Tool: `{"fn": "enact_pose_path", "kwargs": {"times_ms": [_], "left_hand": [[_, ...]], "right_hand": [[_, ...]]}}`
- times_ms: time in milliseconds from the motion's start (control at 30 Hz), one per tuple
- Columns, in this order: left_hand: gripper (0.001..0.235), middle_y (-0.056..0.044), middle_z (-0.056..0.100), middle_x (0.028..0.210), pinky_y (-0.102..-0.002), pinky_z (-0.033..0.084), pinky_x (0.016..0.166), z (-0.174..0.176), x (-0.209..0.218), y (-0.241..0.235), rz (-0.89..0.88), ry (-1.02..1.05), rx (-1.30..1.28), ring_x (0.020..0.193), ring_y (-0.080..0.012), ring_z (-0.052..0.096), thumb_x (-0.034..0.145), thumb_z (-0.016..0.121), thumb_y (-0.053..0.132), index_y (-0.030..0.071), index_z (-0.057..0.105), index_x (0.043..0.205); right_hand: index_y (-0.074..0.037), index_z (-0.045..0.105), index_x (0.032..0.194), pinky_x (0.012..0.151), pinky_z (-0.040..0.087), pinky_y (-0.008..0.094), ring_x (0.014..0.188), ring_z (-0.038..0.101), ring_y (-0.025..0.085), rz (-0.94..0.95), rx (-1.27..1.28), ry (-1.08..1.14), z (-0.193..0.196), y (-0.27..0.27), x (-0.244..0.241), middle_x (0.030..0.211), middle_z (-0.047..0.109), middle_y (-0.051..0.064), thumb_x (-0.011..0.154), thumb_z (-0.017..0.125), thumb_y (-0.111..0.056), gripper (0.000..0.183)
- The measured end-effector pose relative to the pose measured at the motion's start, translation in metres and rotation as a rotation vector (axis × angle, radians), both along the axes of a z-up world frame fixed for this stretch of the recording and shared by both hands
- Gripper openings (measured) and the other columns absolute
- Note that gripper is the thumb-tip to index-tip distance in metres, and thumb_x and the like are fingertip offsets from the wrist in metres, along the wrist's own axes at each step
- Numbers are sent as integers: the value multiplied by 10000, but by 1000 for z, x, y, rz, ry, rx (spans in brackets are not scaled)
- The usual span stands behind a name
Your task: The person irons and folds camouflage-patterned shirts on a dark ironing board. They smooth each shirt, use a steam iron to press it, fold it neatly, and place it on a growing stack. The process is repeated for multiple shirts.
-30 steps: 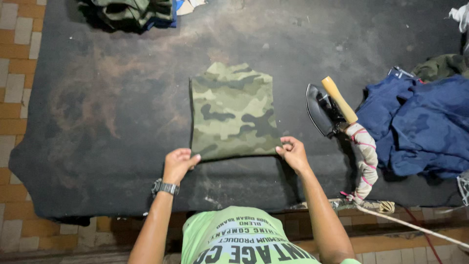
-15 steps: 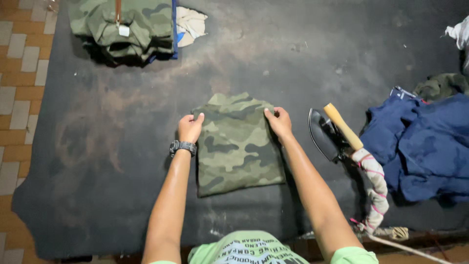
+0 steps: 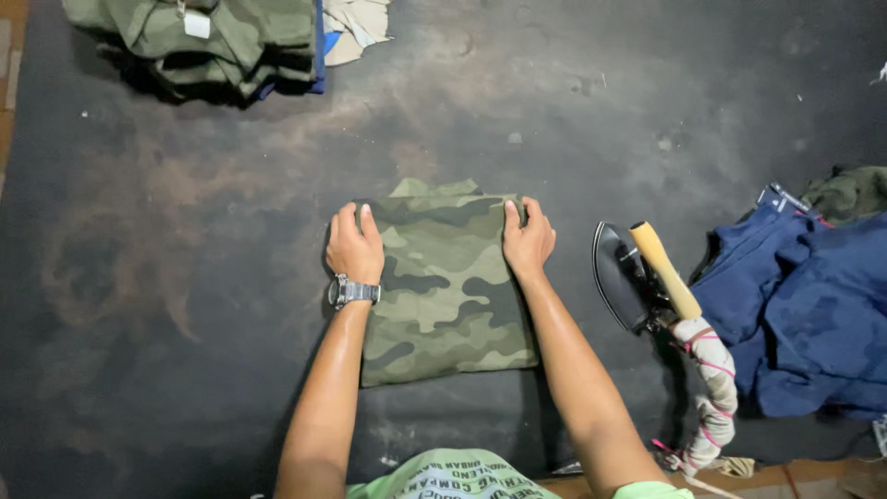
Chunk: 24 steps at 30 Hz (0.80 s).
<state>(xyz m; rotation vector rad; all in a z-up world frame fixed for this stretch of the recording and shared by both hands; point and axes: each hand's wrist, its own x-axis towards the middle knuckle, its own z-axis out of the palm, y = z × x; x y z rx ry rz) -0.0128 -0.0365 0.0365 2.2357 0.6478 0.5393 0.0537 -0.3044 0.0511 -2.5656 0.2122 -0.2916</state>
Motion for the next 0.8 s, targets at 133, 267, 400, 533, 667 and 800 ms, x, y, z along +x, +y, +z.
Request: {"fn": "enact_pose_path", "kwargs": {"times_ms": [133, 267, 400, 533, 667, 800], "left_hand": [[282, -158, 696, 1042, -510, 526, 736, 1, -1, -5, 30, 3, 34, 914, -424, 667, 1008, 657, 319, 70, 686, 1137], [374, -109, 703, 966, -398, 574, 680, 12, -28, 22, -125, -40, -377, 740, -285, 729, 911, 717, 345, 61, 642, 1143], [355, -80, 733, 756, -354, 557, 669, 28, -123, 35, -310, 264, -450, 686, -207, 686, 904, 764, 389, 36, 726, 893], [434, -102, 766, 781, -324, 573, 691, 43, -206, 16, -252, 490, -535, 713, -187, 728, 762, 856, 398, 3, 750, 910], [428, -102, 775, 815, -330, 575, 695, 41, -238, -1, -148, 386, -556, 725, -197, 738, 740, 862, 337, -1, 756, 980], [353, -119, 781, 857, -334, 569, 710, 31, -245, -10, -100, 263, -518, 764, -204, 735, 780, 837, 274, 6, 768, 1000]], "right_hand": [[-80, 687, 1154, 833, 485, 472, 958, 663, 369, 147, 17, -93, 28, -8, -13, 1008, 721, 154, 965, 704, -361, 339], [-91, 701, 1119, 931, 501, 463, 1041, 679, 356, 209, -299, -431, 90, -78, -53, 1086, 724, 141, 913, 794, -257, 281], [-36, 703, 1174, 692, 484, 545, 934, 675, 400, -45, -716, -85, 117, -185, -89, 1121, 704, 188, 868, 756, -344, 437], [-52, 674, 1006, 755, 512, 524, 906, 671, 440, 62, -603, 183, 107, -232, -75, 960, 710, 198, 879, 749, -387, 366], [-74, 666, 991, 727, 505, 528, 866, 662, 455, 233, -452, 159, 117, -205, -67, 878, 698, 219, 891, 748, -409, 359], [-109, 650, 1031, 700, 502, 532, 832, 668, 444, 528, -517, 128, 148, -118, -45, 834, 699, 199, 854, 724, -390, 340]]}}
